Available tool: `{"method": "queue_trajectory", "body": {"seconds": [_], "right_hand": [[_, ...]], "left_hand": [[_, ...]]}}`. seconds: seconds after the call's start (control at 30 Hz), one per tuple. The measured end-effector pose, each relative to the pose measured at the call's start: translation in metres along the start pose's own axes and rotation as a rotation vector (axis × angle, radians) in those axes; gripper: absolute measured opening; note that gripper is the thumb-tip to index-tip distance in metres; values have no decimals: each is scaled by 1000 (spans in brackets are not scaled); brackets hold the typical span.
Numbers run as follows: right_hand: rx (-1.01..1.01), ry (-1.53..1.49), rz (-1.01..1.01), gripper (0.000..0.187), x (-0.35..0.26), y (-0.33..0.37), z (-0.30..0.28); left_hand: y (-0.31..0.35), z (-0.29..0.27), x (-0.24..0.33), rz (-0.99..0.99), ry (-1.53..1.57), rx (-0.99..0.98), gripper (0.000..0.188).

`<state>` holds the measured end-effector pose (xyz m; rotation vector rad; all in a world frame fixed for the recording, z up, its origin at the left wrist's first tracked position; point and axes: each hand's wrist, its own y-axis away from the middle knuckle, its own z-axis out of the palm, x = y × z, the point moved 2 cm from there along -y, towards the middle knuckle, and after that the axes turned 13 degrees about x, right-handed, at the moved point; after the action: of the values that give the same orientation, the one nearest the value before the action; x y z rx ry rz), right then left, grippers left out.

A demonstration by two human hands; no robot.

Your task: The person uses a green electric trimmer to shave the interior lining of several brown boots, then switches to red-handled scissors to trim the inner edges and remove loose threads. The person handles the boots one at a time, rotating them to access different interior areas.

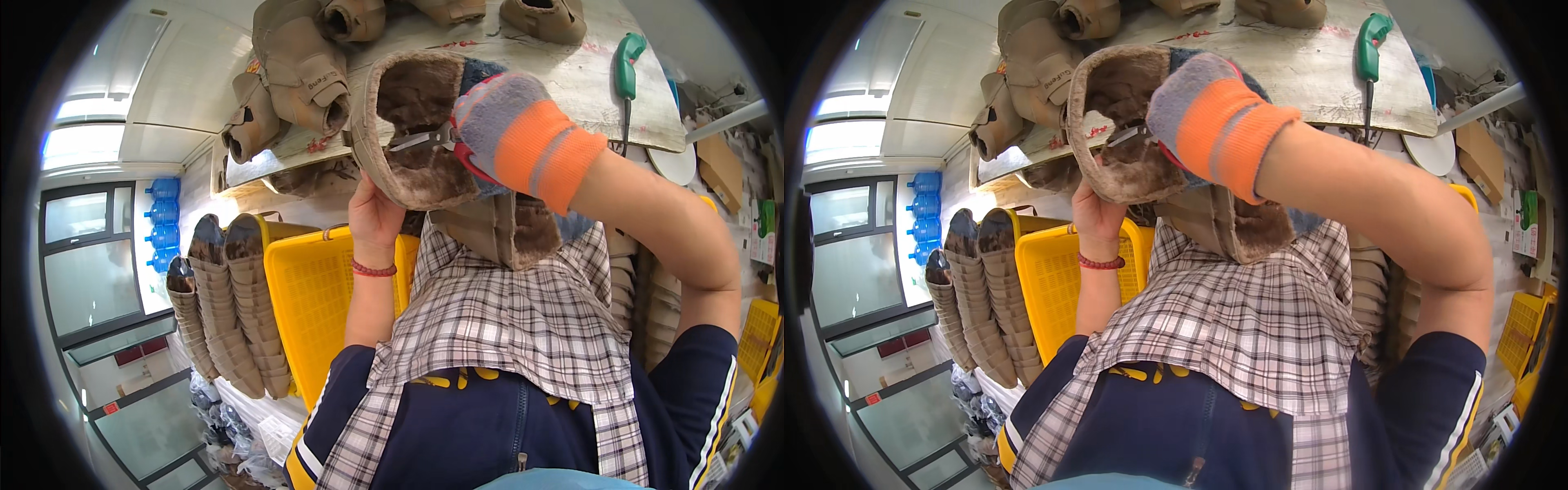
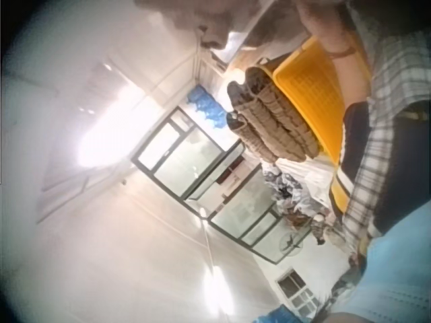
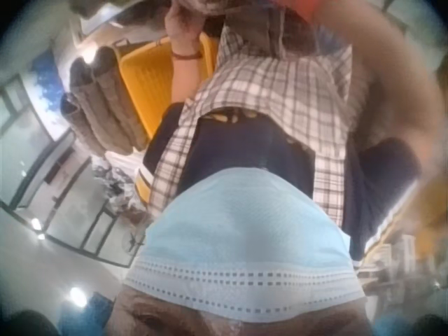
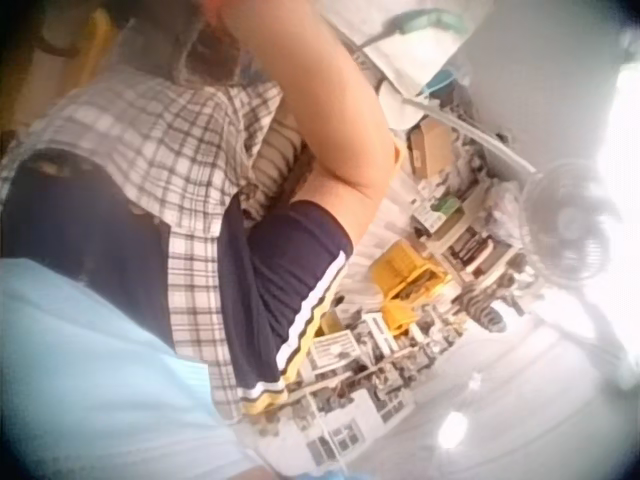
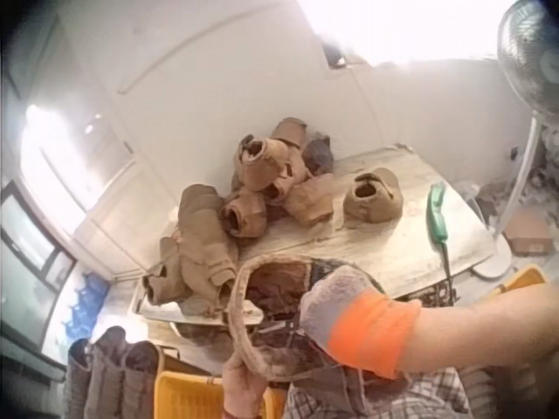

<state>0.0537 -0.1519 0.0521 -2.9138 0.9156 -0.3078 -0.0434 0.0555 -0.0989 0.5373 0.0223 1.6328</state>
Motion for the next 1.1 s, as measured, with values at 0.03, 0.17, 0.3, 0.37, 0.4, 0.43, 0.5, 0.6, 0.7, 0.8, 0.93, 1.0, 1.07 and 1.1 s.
{"method": "queue_trajectory", "body": {"seconds": [0.03,0.17,0.3,0.37,0.4,0.43,0.5,0.6,0.7,0.8,0.93,1.0,1.07,1.1], "right_hand": [[-22,-2,-22,25,0,-1,-1],[27,-26,-14,22,3,4,-10],[291,-151,156,39,31,30,-10],[380,-263,320,50,51,50,-4],[384,-341,438,55,58,60,1],[381,-415,560,61,58,64,-7],[380,-1108,804,59,59,80,2],[666,-1754,697,38,29,80,-8],[943,-1369,760,40,30,106,-3],[928,-1157,948,41,31,153,-3],[780,-1007,964,39,-7,187,27],[624,-1107,978,37,-28,181,58],[528,-1137,900,38,-35,168,73],[527,-1216,848,39,-34,160,76]], "left_hand": [[2,4,-1,1,-17,-8,35],[4,14,-4,48,-88,52,38],[7,25,-5,77,-119,3,38],[6,29,-6,84,-111,-15,39],[6,37,-9,84,-131,-58,39],[6,47,-15,76,-145,-100,39],[2,73,-34,85,-256,-207,39],[-1,108,-76,187,-571,-372,44],[10,128,-86,188,-827,-394,54],[18,89,-54,761,-1235,19,46],[22,-30,-42,355,-1069,274,26],[29,-30,-65,225,-928,163,31],[28,-3,-79,120,-769,75,35],[24,-3,-77,41,-712,63,36]]}}
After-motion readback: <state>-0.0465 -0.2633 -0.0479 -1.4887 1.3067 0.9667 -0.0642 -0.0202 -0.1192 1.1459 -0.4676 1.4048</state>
